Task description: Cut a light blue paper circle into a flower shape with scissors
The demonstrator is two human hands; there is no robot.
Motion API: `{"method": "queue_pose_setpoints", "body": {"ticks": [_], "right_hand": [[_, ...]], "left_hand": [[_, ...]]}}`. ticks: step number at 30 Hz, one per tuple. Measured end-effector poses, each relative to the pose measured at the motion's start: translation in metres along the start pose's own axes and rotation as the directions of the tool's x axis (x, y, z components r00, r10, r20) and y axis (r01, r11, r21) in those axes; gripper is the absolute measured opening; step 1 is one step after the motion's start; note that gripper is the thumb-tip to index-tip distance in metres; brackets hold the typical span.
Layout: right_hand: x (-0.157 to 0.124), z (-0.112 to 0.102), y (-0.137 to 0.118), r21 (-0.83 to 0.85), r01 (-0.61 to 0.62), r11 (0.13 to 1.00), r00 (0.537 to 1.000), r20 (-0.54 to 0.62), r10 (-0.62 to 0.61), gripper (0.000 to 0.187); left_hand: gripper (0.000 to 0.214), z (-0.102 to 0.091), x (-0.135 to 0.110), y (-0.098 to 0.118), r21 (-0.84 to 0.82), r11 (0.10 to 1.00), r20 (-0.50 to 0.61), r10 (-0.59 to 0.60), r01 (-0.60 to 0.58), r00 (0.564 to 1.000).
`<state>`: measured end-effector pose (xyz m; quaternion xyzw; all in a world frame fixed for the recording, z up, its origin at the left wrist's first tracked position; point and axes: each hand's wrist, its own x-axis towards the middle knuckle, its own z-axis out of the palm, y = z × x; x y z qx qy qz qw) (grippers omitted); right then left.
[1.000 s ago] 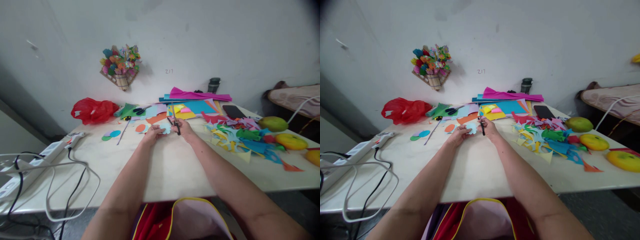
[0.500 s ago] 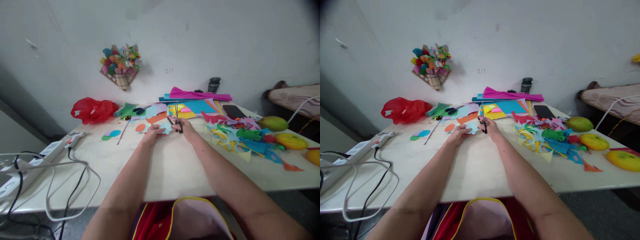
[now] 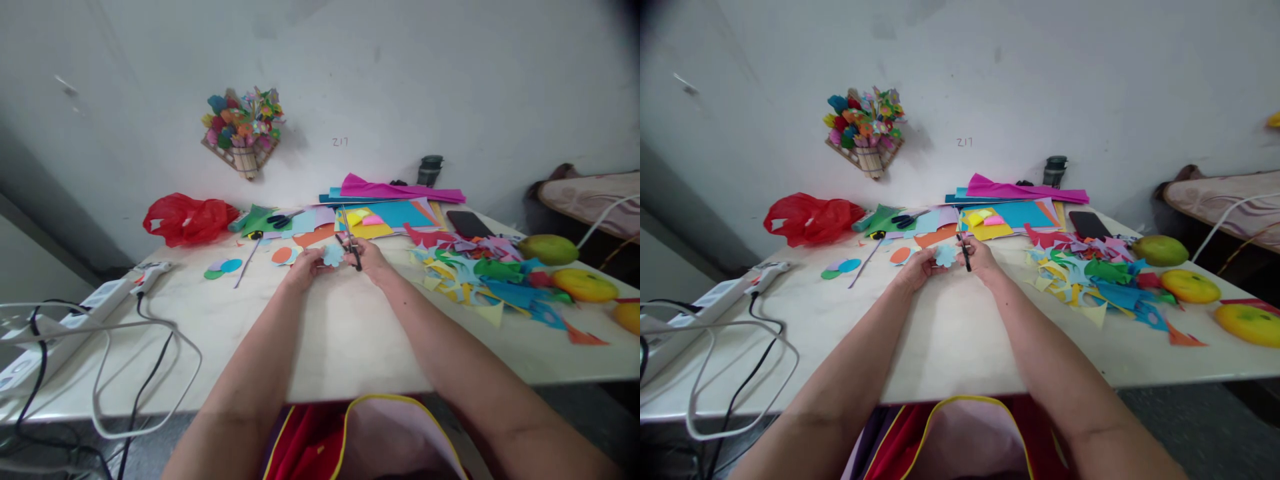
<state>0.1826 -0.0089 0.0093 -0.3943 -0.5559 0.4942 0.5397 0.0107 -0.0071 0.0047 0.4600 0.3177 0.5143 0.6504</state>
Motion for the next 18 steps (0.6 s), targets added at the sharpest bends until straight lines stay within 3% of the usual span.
{"method": "queue_pose_setpoints", "body": {"ticks": [3,9,15,18], "right_hand": [[0.0005,0.0006,0.0006,-0.005,0.012,1.000,1.000,-0.004,-0.012,0.039],[0.0012,0.0035,0.0033,-0.021,0.025,0.999,1.000,0.010,-0.025,0.040],[0.0002,0.0078,0.0035,-0.036,0.028,0.999,1.000,-0.005,-0.028,0.039],[-0.0003,0.0091,0.0027,-0.039,0.045,0.998,0.999,-0.019,-0.046,0.037]], "left_hand": [[0.032,0.0006,0.0000,0.0010,-0.012,1.000,0.001,-0.020,0.020,1.000],[0.024,0.0008,-0.0015,-0.0019,0.065,0.998,0.048,0.001,-0.004,0.999],[0.018,0.0017,-0.0008,-0.0005,-0.003,1.000,-0.018,-0.011,0.011,1.000],[0.025,0.0022,0.0001,0.0023,-0.056,0.998,-0.045,-0.037,0.034,0.998]]}}
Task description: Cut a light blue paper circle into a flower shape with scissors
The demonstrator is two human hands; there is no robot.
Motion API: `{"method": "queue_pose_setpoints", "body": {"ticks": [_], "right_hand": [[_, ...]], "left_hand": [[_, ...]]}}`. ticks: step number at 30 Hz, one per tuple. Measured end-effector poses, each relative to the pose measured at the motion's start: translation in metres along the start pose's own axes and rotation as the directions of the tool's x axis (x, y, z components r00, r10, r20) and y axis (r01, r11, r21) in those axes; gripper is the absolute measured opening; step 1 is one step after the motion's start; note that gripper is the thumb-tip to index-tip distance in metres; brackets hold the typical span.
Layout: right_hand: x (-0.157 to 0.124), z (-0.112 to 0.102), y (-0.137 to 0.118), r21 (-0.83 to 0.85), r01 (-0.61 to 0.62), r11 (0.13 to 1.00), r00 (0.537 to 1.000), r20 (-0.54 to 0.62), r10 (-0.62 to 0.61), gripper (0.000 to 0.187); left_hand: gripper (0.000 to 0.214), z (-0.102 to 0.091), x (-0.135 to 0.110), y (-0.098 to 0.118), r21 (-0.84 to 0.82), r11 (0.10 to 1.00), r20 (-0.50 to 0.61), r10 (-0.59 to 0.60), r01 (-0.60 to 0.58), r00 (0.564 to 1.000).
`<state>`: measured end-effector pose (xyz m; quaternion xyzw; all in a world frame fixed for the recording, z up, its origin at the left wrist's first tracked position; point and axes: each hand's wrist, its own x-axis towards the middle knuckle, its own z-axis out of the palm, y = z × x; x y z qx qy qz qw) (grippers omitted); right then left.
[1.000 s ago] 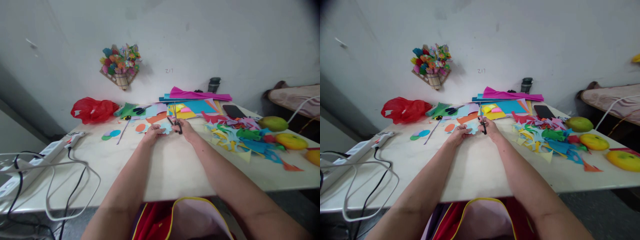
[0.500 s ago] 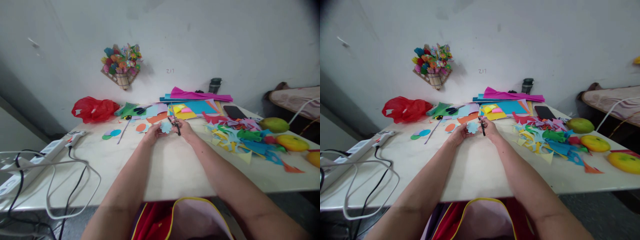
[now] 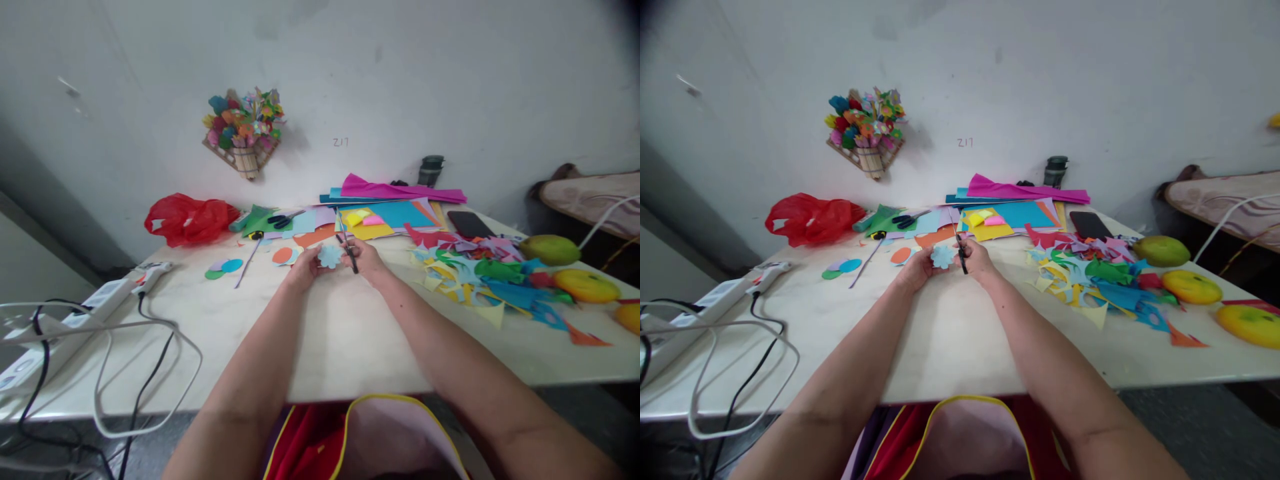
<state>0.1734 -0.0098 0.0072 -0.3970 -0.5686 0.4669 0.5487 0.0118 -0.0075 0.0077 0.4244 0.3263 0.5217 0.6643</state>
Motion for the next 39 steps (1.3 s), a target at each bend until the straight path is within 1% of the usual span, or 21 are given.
{"method": "queue_pose_setpoints", "body": {"ticks": [3,5,9,15,17,20,21,26,30,33,36,39], "right_hand": [[-0.001,0.001,-0.001,0.001,0.006,1.000,1.000,0.000,-0.006,0.036],[-0.002,0.002,-0.002,-0.008,0.002,1.000,1.000,0.001,-0.002,0.035],[-0.003,0.002,-0.003,-0.029,0.006,1.000,1.000,0.006,-0.006,0.034],[-0.002,0.003,-0.003,-0.029,0.007,1.000,1.000,-0.013,-0.007,0.034],[-0.001,0.003,-0.003,-0.013,0.008,1.000,1.000,-0.019,-0.008,0.034],[-0.001,0.003,-0.003,0.002,0.009,1.000,1.000,-0.018,-0.009,0.034],[-0.001,0.003,-0.003,0.003,0.007,1.000,1.000,-0.017,-0.006,0.034],[-0.002,0.004,-0.004,-0.005,-0.009,1.000,1.000,-0.015,0.009,0.033],[-0.003,0.001,-0.006,-0.021,-0.057,0.998,0.998,-0.009,0.056,0.036],[-0.003,-0.005,-0.008,-0.068,-0.124,0.990,0.992,0.010,0.125,0.037],[-0.003,-0.013,-0.009,-0.129,-0.152,0.980,0.982,0.090,0.164,0.035],[-0.003,-0.020,-0.008,-0.151,-0.115,0.982,0.970,0.195,0.144,0.030]], "left_hand": [[0.043,0.000,0.001,0.002,-0.014,0.998,0.011,-0.060,0.060,0.998],[0.053,0.000,0.001,0.003,-0.005,0.997,0.024,-0.080,0.080,0.997],[0.058,0.000,0.000,0.004,0.011,0.997,0.023,-0.081,0.081,0.996],[0.068,0.000,0.000,0.004,-0.022,0.997,0.030,-0.070,0.071,0.997],[0.060,-0.001,0.000,0.003,0.001,0.999,0.031,-0.043,0.043,0.999],[0.033,-0.001,-0.001,-0.001,0.088,0.995,0.056,0.030,-0.035,0.998],[0.030,-0.001,-0.001,-0.003,0.113,0.992,0.068,0.041,-0.048,0.997],[0.026,-0.003,0.001,-0.009,0.165,0.985,0.096,0.036,-0.052,0.995],[0.025,-0.006,0.002,-0.009,0.145,0.982,0.073,0.113,-0.123,0.991],[0.031,-0.008,0.002,-0.007,0.156,0.975,0.052,0.152,-0.158,0.987],[0.034,-0.009,0.001,-0.005,0.179,0.969,0.055,0.163,-0.171,0.985],[0.033,-0.010,0.002,-0.004,0.173,0.968,0.040,0.175,-0.180,0.984]]}}
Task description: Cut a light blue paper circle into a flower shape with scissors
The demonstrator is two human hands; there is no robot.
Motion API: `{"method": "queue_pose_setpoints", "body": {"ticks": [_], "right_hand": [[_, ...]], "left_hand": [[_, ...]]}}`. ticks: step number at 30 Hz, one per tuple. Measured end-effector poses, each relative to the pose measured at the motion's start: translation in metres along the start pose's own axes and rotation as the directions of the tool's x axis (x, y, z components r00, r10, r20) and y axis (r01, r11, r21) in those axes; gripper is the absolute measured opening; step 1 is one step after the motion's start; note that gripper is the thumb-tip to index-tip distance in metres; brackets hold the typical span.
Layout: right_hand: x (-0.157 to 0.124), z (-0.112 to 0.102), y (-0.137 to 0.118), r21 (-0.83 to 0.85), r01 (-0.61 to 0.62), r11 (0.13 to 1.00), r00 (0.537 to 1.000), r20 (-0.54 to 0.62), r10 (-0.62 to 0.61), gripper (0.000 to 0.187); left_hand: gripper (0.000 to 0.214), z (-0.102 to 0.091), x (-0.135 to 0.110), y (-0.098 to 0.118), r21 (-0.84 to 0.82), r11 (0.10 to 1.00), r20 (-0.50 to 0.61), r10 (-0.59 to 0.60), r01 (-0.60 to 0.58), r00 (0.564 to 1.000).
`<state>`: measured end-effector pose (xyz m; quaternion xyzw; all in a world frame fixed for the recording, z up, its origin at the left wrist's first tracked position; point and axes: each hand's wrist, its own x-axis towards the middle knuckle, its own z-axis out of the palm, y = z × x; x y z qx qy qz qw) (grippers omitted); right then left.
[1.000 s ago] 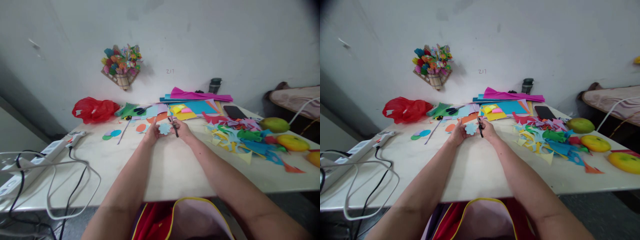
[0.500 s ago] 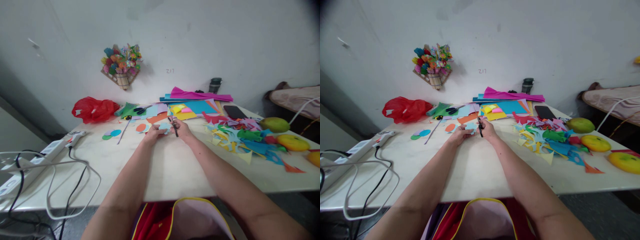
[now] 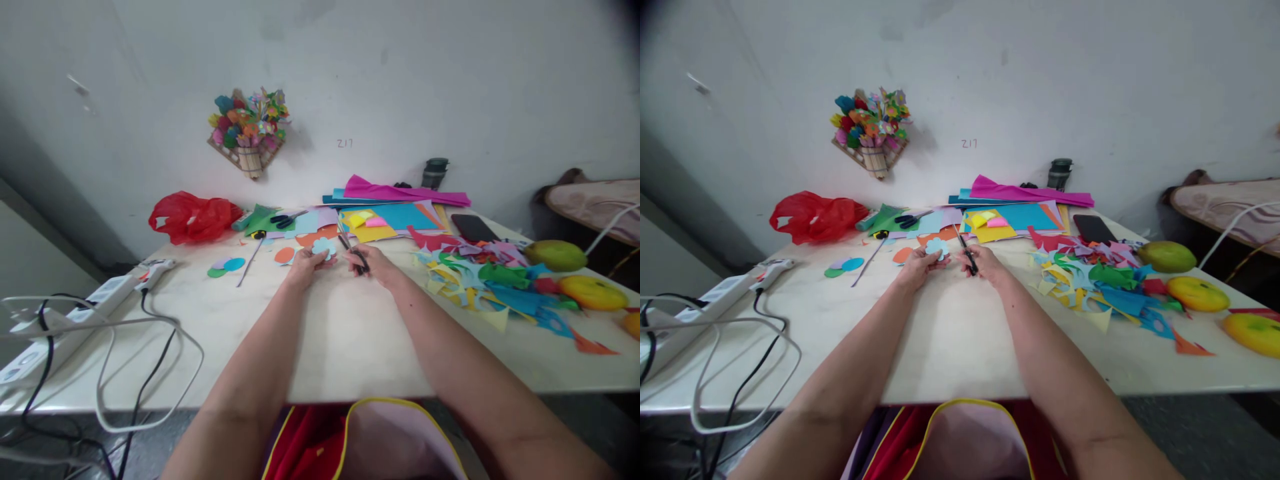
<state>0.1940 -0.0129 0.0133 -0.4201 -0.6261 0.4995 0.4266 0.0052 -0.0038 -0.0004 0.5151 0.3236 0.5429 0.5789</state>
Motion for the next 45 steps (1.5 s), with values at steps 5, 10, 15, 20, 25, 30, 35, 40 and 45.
{"method": "queue_pose_setpoints", "body": {"ticks": [5,10,15,20,25,30,35,40,45], "right_hand": [[-0.001,-0.007,0.001,-0.060,-0.004,0.998,0.988,0.155,0.014,0.027],[-0.003,-0.008,-0.002,-0.141,-0.036,0.989,0.979,0.195,0.063,0.025],[-0.003,-0.009,-0.002,-0.172,-0.040,0.984,0.978,0.195,0.074,0.027],[-0.002,-0.007,0.000,-0.199,-0.037,0.979,0.978,0.193,0.076,0.028],[-0.002,-0.001,-0.001,-0.167,-0.024,0.986,0.982,0.180,0.055,0.027],[-0.004,0.004,-0.001,-0.136,-0.012,0.991,0.985,0.168,0.035,0.028],[-0.003,0.008,0.001,-0.137,-0.022,0.990,0.990,0.133,0.041,0.028],[-0.001,0.011,0.002,-0.141,-0.029,0.990,0.994,0.102,0.043,0.028],[-0.001,0.013,0.002,-0.151,-0.032,0.988,0.996,0.078,0.044,0.027]], "left_hand": [[0.031,-0.001,0.000,0.000,-0.026,1.000,-0.011,-0.010,0.010,1.000],[0.031,0.000,-0.002,0.004,-0.071,0.997,-0.020,-0.018,0.016,1.000],[0.031,0.002,-0.004,0.006,-0.098,0.995,-0.017,-0.012,0.010,1.000],[0.027,0.002,-0.004,0.006,-0.140,0.990,-0.028,-0.011,0.007,1.000],[0.025,0.004,-0.002,0.003,-0.189,0.982,-0.069,-0.022,0.009,0.997],[0.019,0.007,0.000,0.003,-0.209,0.978,-0.127,-0.048,0.020,0.991],[0.017,0.009,0.001,0.004,-0.219,0.975,-0.162,-0.066,0.029,0.985],[0.017,0.010,0.003,0.003,-0.232,0.973,-0.158,-0.056,0.018,0.986],[0.017,0.011,0.003,0.002,-0.253,0.967,-0.168,-0.058,0.014,0.984]]}}
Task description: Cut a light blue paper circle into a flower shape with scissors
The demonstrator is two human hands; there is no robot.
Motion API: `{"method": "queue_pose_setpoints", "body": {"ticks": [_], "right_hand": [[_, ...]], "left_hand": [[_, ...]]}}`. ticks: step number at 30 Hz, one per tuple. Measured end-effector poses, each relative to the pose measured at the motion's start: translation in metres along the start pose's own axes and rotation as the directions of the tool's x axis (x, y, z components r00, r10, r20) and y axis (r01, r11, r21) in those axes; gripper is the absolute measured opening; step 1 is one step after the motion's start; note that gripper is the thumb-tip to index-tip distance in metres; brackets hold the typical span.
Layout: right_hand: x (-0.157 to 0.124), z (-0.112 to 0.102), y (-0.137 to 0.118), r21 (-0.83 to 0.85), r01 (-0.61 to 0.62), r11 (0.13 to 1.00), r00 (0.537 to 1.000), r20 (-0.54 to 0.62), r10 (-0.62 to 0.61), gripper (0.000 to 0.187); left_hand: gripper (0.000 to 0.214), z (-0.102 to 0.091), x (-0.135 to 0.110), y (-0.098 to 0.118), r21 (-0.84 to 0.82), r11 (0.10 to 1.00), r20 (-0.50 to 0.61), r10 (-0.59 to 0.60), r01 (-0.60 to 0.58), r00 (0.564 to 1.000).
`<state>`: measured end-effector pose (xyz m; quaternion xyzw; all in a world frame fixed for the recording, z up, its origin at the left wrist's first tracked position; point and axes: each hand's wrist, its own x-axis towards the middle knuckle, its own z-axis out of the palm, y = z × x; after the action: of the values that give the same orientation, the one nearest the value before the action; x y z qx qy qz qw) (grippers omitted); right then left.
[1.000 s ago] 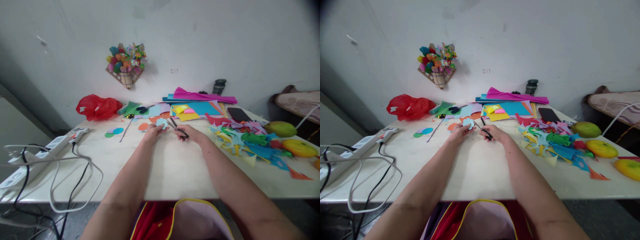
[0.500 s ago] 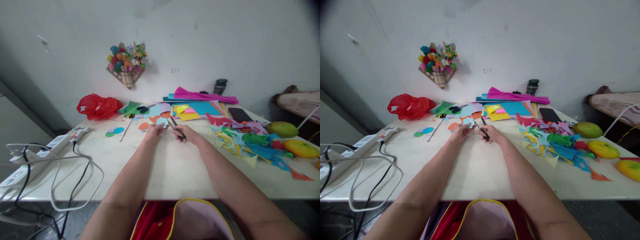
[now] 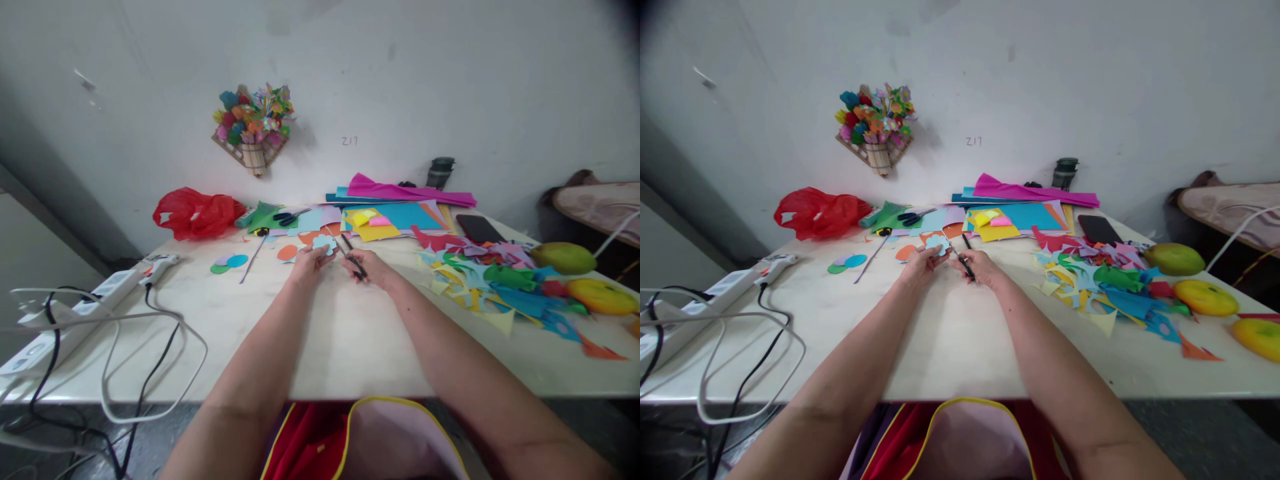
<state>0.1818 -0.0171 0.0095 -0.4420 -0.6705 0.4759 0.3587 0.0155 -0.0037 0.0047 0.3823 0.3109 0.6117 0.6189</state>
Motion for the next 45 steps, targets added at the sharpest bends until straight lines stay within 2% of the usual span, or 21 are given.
{"method": "queue_pose_setpoints", "body": {"ticks": [25,45], "right_hand": [[-0.0016,0.0038,-0.0044,0.037,-0.014,0.999,1.000,-0.027,0.015,0.027],[-0.0009,0.0049,-0.0062,0.047,-0.023,0.999,0.999,-0.037,0.024,0.025]], "left_hand": [[0.015,0.0052,-0.0024,0.0014,-0.015,1.000,-0.052,-0.002,0.002,0.999],[0.015,0.0017,0.0000,-0.0011,-0.026,0.999,-0.030,0.031,-0.032,0.999]]}}
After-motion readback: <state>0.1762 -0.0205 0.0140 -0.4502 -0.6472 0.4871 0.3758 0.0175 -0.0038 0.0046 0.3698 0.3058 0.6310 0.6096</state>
